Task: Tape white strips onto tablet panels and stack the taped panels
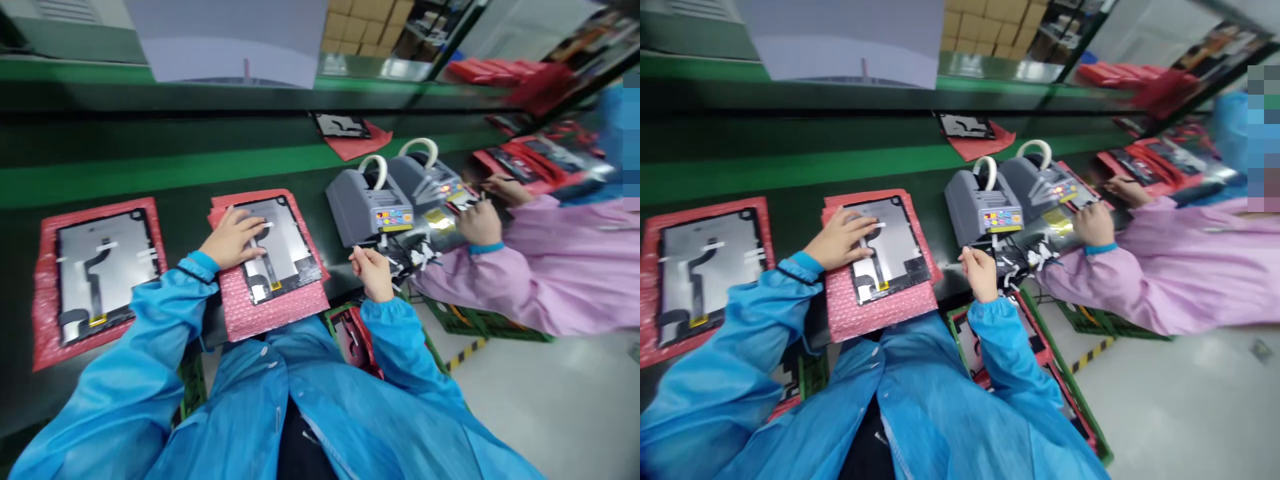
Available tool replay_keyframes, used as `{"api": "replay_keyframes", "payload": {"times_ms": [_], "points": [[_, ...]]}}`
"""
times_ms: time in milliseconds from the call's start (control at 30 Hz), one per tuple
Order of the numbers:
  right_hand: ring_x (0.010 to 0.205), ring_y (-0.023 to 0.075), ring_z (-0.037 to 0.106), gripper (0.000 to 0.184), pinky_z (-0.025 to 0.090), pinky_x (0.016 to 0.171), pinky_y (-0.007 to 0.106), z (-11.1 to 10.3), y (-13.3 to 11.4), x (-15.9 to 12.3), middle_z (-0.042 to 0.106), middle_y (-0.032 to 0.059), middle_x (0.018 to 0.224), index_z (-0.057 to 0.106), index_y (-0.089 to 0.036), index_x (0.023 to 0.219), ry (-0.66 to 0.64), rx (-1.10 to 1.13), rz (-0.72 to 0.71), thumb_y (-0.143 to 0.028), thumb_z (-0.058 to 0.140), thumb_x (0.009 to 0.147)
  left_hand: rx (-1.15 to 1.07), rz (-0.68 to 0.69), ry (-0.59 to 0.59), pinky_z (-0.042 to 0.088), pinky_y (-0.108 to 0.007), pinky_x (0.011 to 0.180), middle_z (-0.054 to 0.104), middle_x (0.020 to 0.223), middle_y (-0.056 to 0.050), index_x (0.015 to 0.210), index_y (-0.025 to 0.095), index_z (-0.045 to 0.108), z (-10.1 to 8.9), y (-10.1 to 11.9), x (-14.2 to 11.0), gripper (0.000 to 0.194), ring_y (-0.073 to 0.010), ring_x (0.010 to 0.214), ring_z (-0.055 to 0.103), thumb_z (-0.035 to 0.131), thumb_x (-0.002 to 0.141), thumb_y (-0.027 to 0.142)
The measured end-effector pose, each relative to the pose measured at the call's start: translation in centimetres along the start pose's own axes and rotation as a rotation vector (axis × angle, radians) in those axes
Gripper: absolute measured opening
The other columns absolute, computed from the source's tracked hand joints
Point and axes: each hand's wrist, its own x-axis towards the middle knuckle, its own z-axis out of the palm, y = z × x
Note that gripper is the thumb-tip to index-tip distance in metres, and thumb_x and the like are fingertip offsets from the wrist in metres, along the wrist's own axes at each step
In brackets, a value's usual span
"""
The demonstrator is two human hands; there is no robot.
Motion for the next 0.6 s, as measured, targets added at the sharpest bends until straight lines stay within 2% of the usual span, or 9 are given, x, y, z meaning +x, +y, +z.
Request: {"api": "replay_keyframes", "payload": {"times_ms": [67,133,200,267,400,600], "points": [[0.040,0.0060,0.039,0.054,0.027,0.037,0.019,-2.0,1.7,-0.5,0.043,-0.0072,0.046,0.055,-0.019,0.065,0.207,0.201,0.100,-0.072,0.066,0.061,0.017,0.009,0.003,0.014,-0.061,0.115,0.056,0.138,-0.009,0.126,0.020,0.061,-0.3,0.0,0.3,0.061,-0.0331,0.131,0.038,0.041,0.089,0.064],[0.043,0.0054,0.045,0.054,0.030,0.037,0.017,-2.9,2.3,0.3,0.051,-0.0058,0.053,0.056,-0.019,0.070,0.310,0.324,0.129,-0.068,0.072,0.056,0.023,0.001,0.001,0.014,-0.061,0.115,0.054,0.140,-0.009,0.122,0.019,0.062,-0.7,0.1,0.4,0.061,-0.0319,0.131,0.037,0.039,0.089,0.064],[0.047,0.0050,0.048,0.052,0.032,0.038,0.015,-3.1,2.2,1.5,0.055,-0.0049,0.057,0.056,-0.018,0.071,0.339,0.399,0.103,-0.063,0.076,0.055,0.022,-0.036,-0.003,0.013,-0.059,0.115,0.052,0.141,-0.007,0.119,0.020,0.064,-1.1,0.5,0.5,0.060,-0.0311,0.131,0.035,0.038,0.089,0.065],[0.048,0.0043,0.048,0.049,0.031,0.038,0.014,-3.0,1.9,2.2,0.052,-0.0060,0.056,0.054,-0.017,0.068,0.368,0.440,0.037,-0.059,0.078,0.055,0.028,-0.085,-0.012,0.014,-0.056,0.116,0.051,0.141,-0.005,0.116,0.022,0.065,-1.4,0.9,0.4,0.058,-0.0305,0.131,0.033,0.036,0.090,0.064],[0.050,0.0051,0.049,0.046,0.032,0.038,0.014,-3.0,2.1,1.6,0.052,-0.0057,0.058,0.053,-0.018,0.071,0.456,0.452,-0.086,-0.057,0.075,0.061,0.062,-0.143,0.001,0.019,-0.052,0.114,0.049,0.141,-0.004,0.115,0.022,0.065,-1.8,1.6,0.7,0.057,-0.0298,0.128,0.033,0.030,0.093,0.061],[0.062,0.0096,0.060,0.048,0.035,0.041,0.015,-2.9,2.5,1.5,0.064,-0.0011,0.077,0.046,-0.022,0.090,0.530,0.443,-0.110,-0.056,0.070,0.067,0.075,-0.077,0.072,0.027,-0.052,0.112,0.050,0.138,-0.009,0.114,0.018,0.065,-2.6,3.1,2.3,0.060,-0.0306,0.126,0.036,0.031,0.093,0.063]]}}
